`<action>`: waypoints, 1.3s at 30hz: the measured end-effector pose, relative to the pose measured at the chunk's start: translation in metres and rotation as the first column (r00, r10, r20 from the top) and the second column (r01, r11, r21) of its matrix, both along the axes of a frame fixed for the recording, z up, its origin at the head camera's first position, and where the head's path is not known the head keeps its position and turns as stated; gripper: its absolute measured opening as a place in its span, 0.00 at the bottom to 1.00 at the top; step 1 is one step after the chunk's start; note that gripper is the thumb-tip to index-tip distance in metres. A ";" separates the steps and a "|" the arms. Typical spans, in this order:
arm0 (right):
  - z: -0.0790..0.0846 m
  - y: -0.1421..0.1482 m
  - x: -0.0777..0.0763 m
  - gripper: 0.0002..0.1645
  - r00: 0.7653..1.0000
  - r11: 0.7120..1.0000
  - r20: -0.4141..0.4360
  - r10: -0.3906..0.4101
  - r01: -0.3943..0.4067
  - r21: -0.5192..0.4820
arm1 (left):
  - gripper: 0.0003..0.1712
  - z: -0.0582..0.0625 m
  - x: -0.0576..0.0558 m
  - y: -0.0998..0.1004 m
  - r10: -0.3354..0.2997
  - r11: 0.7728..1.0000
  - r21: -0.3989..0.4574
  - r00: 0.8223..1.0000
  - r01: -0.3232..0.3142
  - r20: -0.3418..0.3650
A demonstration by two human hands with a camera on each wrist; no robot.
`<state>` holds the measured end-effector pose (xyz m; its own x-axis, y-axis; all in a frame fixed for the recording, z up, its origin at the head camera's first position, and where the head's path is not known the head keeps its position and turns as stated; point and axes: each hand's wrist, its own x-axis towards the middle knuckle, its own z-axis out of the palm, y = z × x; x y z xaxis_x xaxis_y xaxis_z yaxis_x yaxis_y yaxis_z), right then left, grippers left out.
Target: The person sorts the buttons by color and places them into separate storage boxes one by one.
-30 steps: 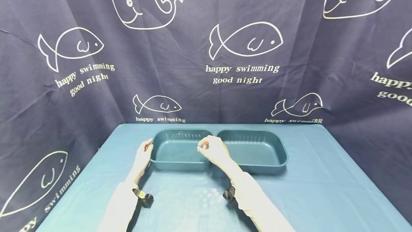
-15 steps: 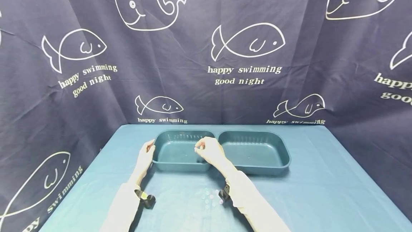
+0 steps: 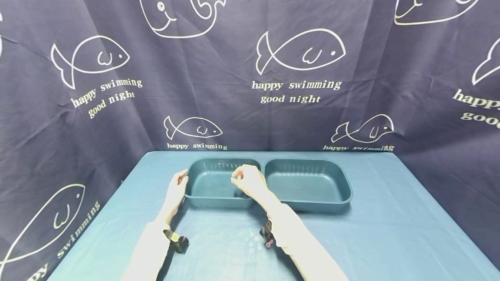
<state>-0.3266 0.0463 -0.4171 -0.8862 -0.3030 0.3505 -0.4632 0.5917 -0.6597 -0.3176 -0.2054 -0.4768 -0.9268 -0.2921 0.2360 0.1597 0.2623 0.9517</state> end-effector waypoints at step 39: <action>0.009 0.059 0.038 0.10 0.998 0.998 -0.043 -0.049 0.047 -0.047 | 0.23 0.004 0.001 -0.001 -0.016 1.000 -0.013 0.999 0.017 0.050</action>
<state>-0.2888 0.1051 -0.4081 -0.8825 -0.2435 0.4023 -0.4646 0.5838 -0.6659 -0.3165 -0.2061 -0.4728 -0.9422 -0.2739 0.1927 0.1161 0.2728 0.9551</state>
